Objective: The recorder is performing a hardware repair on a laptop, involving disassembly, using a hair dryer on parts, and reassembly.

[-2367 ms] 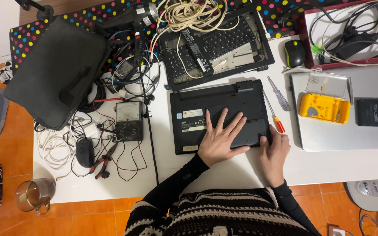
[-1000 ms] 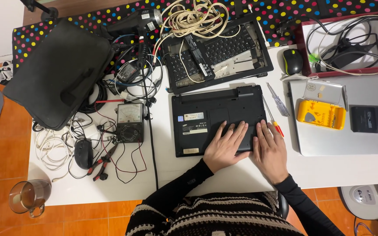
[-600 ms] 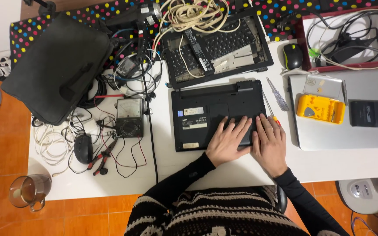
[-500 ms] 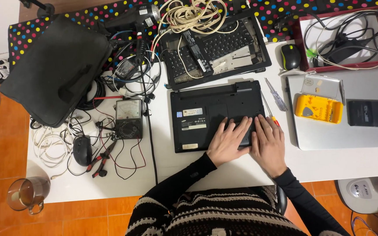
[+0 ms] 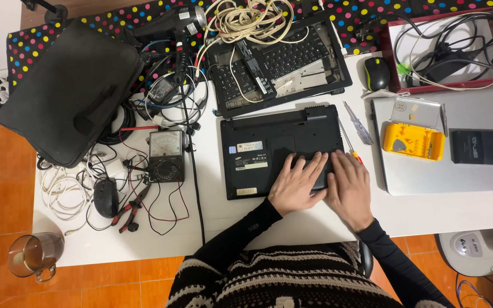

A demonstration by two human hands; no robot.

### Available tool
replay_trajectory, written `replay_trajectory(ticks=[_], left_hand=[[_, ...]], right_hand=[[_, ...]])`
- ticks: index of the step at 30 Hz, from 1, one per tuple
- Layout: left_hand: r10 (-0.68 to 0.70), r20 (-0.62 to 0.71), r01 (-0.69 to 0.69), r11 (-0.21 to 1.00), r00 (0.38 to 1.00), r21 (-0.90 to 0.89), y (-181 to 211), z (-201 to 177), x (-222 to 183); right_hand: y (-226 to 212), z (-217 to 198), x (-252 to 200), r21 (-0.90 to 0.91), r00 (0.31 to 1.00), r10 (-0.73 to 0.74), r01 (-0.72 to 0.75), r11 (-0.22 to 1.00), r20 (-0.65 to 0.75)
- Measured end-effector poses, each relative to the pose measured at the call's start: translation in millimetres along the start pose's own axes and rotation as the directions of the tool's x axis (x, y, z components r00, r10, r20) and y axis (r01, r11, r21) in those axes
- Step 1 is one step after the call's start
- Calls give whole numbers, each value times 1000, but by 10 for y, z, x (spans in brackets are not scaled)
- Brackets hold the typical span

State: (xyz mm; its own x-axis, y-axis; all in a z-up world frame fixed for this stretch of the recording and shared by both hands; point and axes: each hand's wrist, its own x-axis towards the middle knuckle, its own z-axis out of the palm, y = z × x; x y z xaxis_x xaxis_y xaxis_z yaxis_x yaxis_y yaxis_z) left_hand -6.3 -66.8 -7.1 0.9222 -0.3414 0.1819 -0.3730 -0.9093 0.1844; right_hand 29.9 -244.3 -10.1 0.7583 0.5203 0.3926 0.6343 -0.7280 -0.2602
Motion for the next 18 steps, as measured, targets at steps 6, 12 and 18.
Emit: replay_trajectory(ticks=[6, 12, 18], left_hand=[[-75, -88, 59, 984, 993, -165, 1, 10, -22], [-58, -72, 45, 986, 996, -163, 10, -18, 10], [-55, -46, 48, 989, 997, -141, 15, -59, 5]], right_hand=[[29, 43, -206, 191, 980, 192, -180, 965, -43], [55, 77, -282, 43, 950, 313, -313, 949, 0], [84, 114, -298, 95, 936, 351, -353, 931, 32]])
